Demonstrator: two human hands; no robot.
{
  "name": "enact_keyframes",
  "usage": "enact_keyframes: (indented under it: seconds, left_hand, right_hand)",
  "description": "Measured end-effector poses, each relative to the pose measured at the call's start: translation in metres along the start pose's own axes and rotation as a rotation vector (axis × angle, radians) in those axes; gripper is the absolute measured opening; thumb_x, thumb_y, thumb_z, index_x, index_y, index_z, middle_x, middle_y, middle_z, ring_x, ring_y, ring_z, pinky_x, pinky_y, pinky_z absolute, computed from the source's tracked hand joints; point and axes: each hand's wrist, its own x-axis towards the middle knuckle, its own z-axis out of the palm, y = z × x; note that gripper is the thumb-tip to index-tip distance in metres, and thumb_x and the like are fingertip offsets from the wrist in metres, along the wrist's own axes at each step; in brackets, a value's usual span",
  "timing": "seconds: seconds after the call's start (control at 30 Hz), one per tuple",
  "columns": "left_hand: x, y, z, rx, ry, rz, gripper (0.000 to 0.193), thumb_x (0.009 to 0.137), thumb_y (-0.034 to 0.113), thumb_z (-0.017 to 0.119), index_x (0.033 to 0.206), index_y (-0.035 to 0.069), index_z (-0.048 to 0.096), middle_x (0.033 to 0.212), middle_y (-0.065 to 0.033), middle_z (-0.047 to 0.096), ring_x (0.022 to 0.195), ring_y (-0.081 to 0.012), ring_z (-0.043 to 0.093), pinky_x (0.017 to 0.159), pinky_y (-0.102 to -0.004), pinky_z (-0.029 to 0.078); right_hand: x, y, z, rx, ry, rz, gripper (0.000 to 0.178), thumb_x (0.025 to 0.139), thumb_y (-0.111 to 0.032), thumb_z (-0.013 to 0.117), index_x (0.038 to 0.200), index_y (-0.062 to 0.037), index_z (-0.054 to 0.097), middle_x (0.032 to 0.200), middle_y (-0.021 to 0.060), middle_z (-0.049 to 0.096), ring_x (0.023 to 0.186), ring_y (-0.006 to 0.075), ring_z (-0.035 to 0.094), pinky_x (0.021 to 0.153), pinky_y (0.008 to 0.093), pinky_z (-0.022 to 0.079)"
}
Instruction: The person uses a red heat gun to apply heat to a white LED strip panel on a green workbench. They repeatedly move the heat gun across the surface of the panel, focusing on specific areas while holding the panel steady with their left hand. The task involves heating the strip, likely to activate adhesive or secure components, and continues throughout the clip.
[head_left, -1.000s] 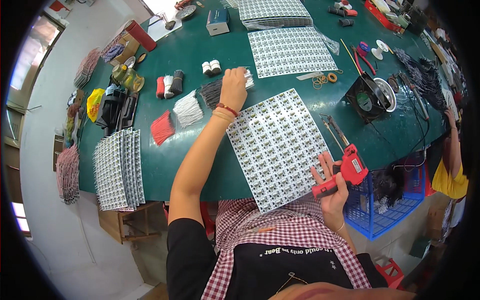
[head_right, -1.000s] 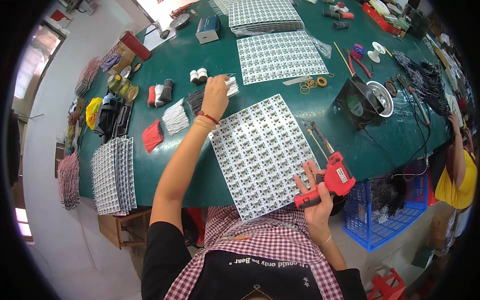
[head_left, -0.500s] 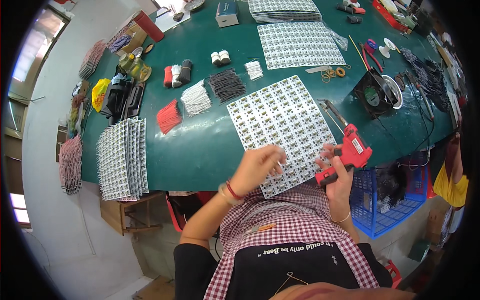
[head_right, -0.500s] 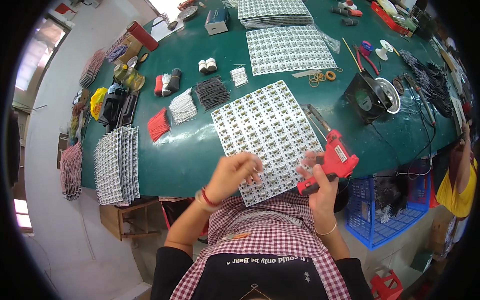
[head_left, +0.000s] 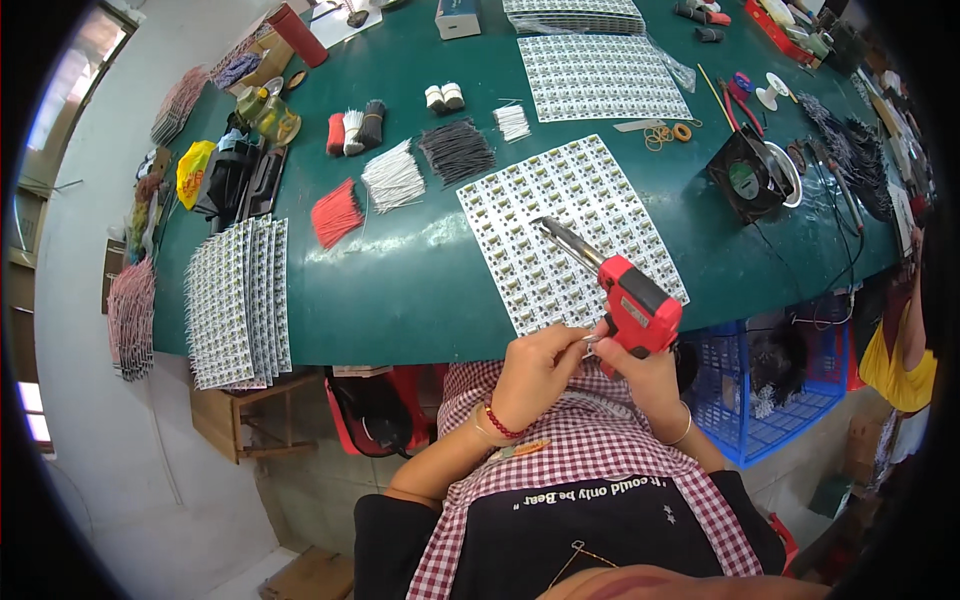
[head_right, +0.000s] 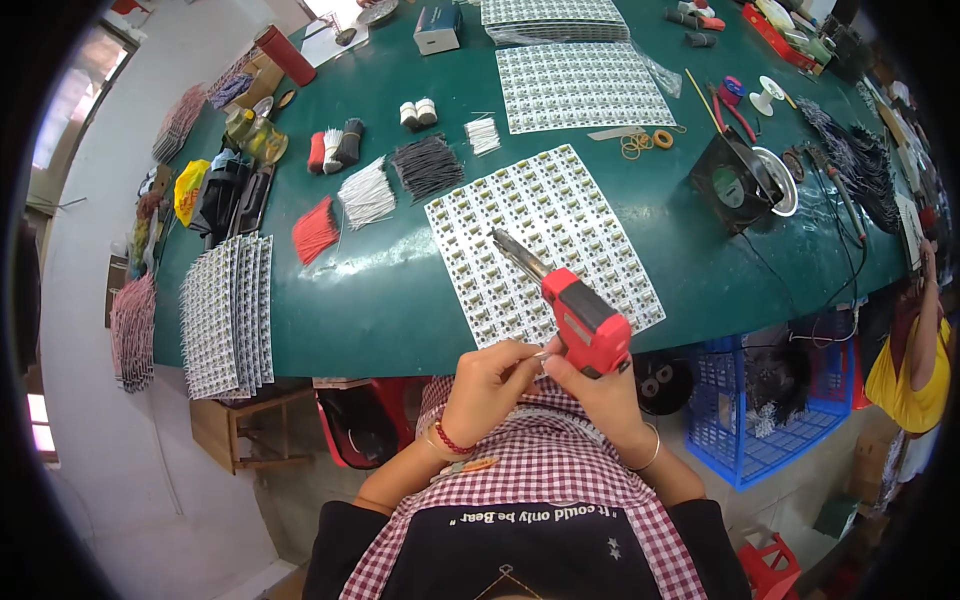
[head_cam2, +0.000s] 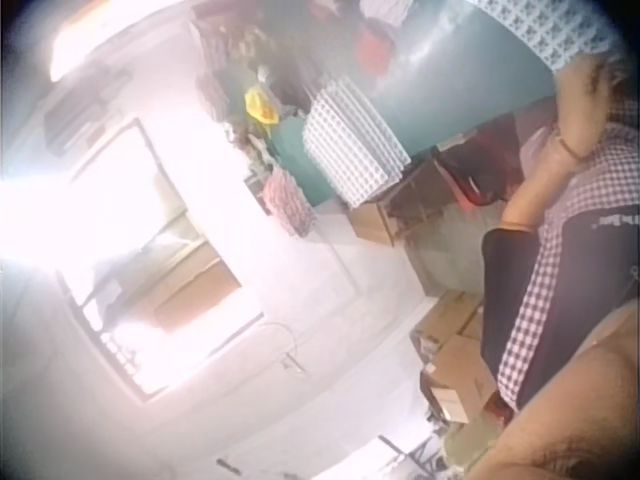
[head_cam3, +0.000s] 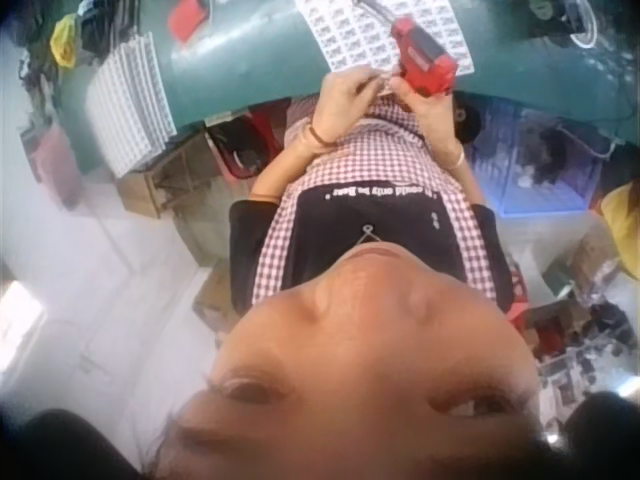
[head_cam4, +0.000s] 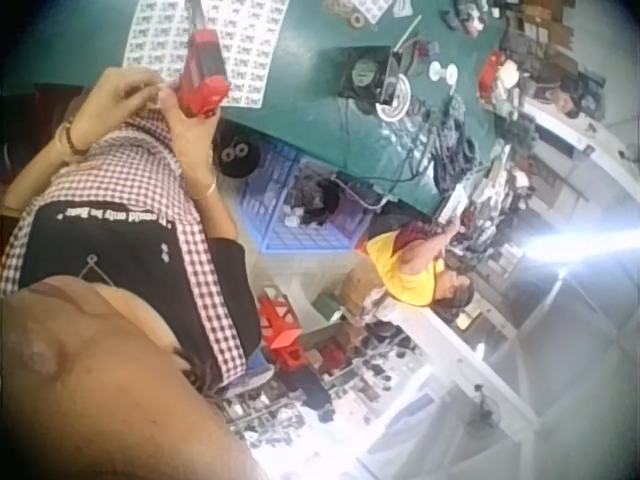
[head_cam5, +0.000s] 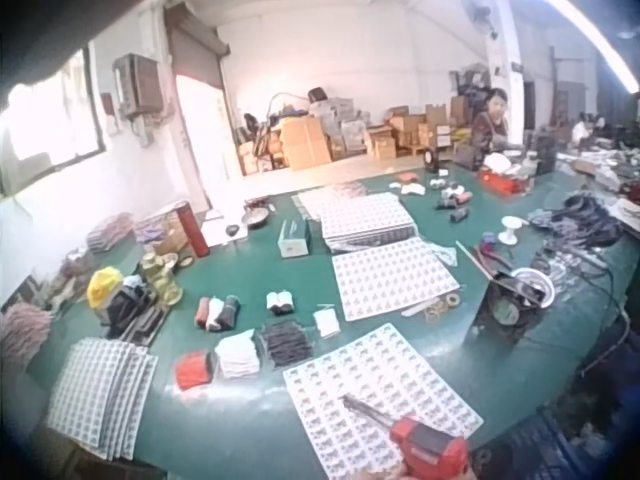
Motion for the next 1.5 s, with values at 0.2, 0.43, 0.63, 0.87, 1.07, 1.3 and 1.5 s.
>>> enact_keyframes:
  seconds: [0.2,0.43,0.63,0.87,1.07,1.3,1.5]
  left_hand:
    - [-0.013,0.002,-0.005,0.085,0.017,0.073,0.012,0.09,0.0,0.064,0.098,-0.005,0.07,0.076,-0.0111,0.07,0.062,-0.0128,0.068,0.056,-0.0255,0.053]
    - [-0.023,0.001,-0.007,0.096,0.049,0.097,0.012,0.09,-0.001,0.063,0.098,-0.005,0.071,0.074,-0.0117,0.069,0.061,-0.0123,0.067,0.055,-0.0258,0.052]
    - [-0.031,0.003,-0.008,0.041,0.065,-0.009,0.011,0.088,0.001,0.065,0.097,-0.003,0.071,0.077,-0.0139,0.069,0.062,-0.0208,0.067,0.056,-0.0302,0.052]
    - [-0.035,-0.004,-0.009,0.325,0.179,0.224,0.009,0.085,0.003,0.069,0.093,0.001,0.07,0.081,-0.013,0.068,0.066,-0.0293,0.067,0.056,-0.0346,0.053]
    - [-0.04,-0.005,-0.008,0.295,0.183,0.208,0.008,0.086,0.005,0.068,0.093,0.003,0.07,0.081,-0.0113,0.068,0.067,-0.0296,0.067,0.056,-0.0355,0.053]
    - [-0.047,0.002,-0.01,0.519,0.235,0.268,0.013,0.08,0.001,0.071,0.092,0.005,0.07,0.079,-0.0078,0.067,0.063,-0.0254,0.066,0.055,-0.0339,0.052]
    - [-0.052,-0.006,-0.008,0.532,0.236,0.266,0.014,0.08,0.001,0.064,0.093,0.006,0.067,0.08,-0.0061,0.063,0.063,-0.0238,0.065,0.054,-0.0331,0.051]
  right_hand:
    - [-0.012,0.026,0.004,-0.174,0.038,-0.066,0.022,0.086,-0.002,0.073,0.106,-0.0022,0.063,0.095,0.0018,0.065,0.087,0.0079,0.063,0.075,0.0242,0.053]
    - [-0.015,0.034,0.004,-0.22,-0.027,-0.133,0.02,0.088,0.0,0.07,0.106,-0.0029,0.061,0.096,0.0017,0.064,0.09,0.0078,0.063,0.079,0.023,0.052]
    - [-0.019,0.036,0.007,-0.237,-0.01,-0.126,0.02,0.086,0.002,0.07,0.103,-0.0027,0.061,0.094,0.0022,0.064,0.088,0.0076,0.062,0.078,0.0232,0.052]
    - [-0.02,0.037,0.01,-0.249,-0.021,-0.138,0.018,0.085,0.002,0.071,0.1,-0.0024,0.063,0.092,0.0027,0.065,0.085,0.0077,0.063,0.076,0.0233,0.052]
    - [-0.019,0.046,0.005,-0.354,-0.019,-0.148,0.019,0.085,-0.002,0.073,0.101,-0.0009,0.062,0.087,0.0039,0.066,0.079,0.0087,0.063,0.071,0.0243,0.051]
    - [-0.021,0.035,0.008,-0.458,-0.06,-0.216,0.018,0.086,-0.001,0.07,0.101,0.0,0.062,0.087,0.0047,0.067,0.078,0.0084,0.063,0.07,0.0239,0.05]
    - [-0.025,0.028,0.013,-0.227,-0.076,-0.03,0.016,0.089,-0.003,0.07,0.104,0.0006,0.064,0.094,0.0042,0.068,0.086,0.0095,0.064,0.079,0.0259,0.053]
